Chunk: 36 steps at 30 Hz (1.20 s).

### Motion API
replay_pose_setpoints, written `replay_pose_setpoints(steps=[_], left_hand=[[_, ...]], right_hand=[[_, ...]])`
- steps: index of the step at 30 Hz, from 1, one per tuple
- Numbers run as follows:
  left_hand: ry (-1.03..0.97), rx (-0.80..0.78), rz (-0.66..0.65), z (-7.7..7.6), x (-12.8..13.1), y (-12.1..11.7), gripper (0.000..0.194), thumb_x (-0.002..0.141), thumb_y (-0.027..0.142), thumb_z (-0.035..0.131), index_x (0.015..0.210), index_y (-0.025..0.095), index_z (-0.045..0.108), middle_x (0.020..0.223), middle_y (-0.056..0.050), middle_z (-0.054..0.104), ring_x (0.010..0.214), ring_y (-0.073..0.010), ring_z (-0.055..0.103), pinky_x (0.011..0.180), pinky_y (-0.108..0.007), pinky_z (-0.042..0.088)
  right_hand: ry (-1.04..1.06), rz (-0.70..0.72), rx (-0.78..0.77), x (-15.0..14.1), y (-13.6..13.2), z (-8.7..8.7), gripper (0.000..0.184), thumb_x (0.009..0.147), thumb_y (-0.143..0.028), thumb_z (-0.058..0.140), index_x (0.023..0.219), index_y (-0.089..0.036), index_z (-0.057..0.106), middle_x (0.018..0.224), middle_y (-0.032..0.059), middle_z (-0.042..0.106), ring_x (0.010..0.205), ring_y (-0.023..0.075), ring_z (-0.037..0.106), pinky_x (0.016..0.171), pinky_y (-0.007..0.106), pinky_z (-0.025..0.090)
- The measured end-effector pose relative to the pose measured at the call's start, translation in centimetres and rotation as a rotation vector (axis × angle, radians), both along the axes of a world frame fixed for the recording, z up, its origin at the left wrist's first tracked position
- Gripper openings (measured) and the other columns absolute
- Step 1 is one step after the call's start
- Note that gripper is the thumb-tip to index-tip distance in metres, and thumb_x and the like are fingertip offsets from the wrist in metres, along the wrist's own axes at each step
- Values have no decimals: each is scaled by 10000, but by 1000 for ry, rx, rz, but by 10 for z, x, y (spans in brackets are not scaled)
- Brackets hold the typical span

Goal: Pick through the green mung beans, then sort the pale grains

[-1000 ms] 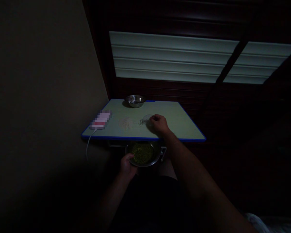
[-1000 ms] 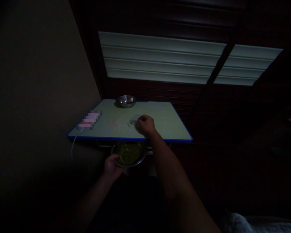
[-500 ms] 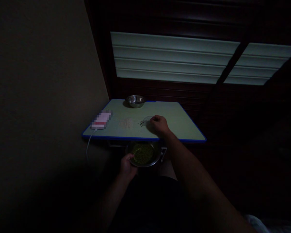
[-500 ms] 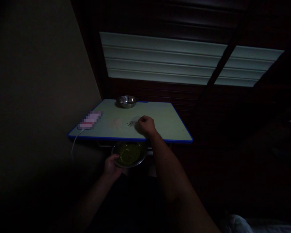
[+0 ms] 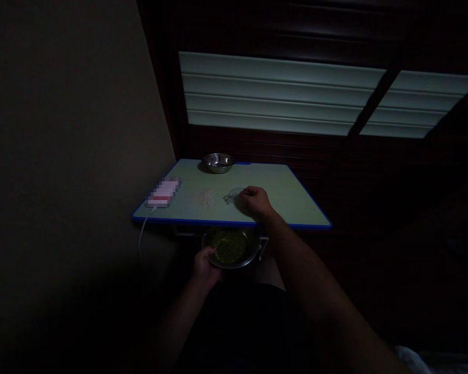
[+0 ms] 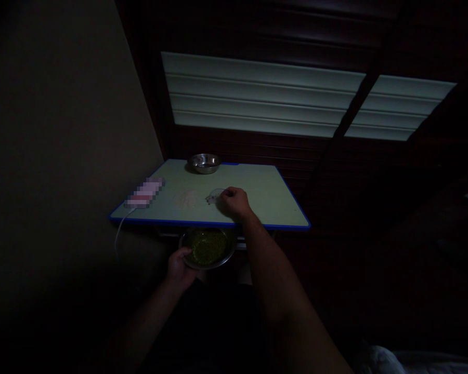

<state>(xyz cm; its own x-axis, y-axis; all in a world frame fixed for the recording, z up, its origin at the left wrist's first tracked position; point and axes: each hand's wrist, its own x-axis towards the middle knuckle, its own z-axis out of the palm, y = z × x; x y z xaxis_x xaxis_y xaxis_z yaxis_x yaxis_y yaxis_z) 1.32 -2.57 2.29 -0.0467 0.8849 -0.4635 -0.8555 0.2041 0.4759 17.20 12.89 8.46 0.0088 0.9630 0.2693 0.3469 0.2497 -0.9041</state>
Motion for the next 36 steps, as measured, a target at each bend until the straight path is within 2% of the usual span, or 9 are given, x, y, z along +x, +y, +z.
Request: replay_pose_setpoints(steps=[8, 12, 21, 28, 36], left_hand=[[38, -2, -1, 4, 1, 0, 474, 616, 95, 513, 1049, 162, 693, 782, -65, 741, 800, -251, 710, 763, -403, 573], [19, 8, -13, 2, 0, 1, 480, 607, 99, 516, 1050, 142, 694, 791, -79, 741, 821, -270, 708, 774, -424, 570], [7, 27, -13, 1, -1, 1, 485, 602, 94, 527, 1053, 137, 700, 825, -87, 748, 837, -275, 706, 773, -420, 569], [26, -1, -9, 3, 0, 1, 413, 614, 87, 515, 974, 139, 711, 762, -75, 738, 763, -240, 709, 752, -384, 575], [26, 13, -2, -1, 0, 1, 462, 607, 88, 518, 1029, 146, 697, 793, -75, 743, 809, -262, 709, 767, -411, 575]], right_hand=[[32, 25, -10, 0, 0, -3, 198, 630, -335, 585, 686, -153, 640, 630, 1, 616, 613, 139, 555, 564, 236, 430], [-12, 20, -1, -2, -3, 0, 198, 631, -328, 594, 693, -150, 656, 645, 4, 630, 634, 140, 560, 586, 239, 435], [-148, -98, 55, -2, -5, 6, 123, 670, -243, 568, 677, -160, 660, 655, 17, 653, 647, 142, 573, 641, 257, 436], [-100, 16, 68, -2, -2, 1, 166, 683, -287, 582, 740, -160, 672, 701, 9, 671, 671, 135, 585, 650, 244, 442], [-46, 11, 74, -1, 0, -1, 144, 686, -267, 569, 719, -157, 656, 681, 1, 659, 676, 134, 586, 653, 239, 446]])
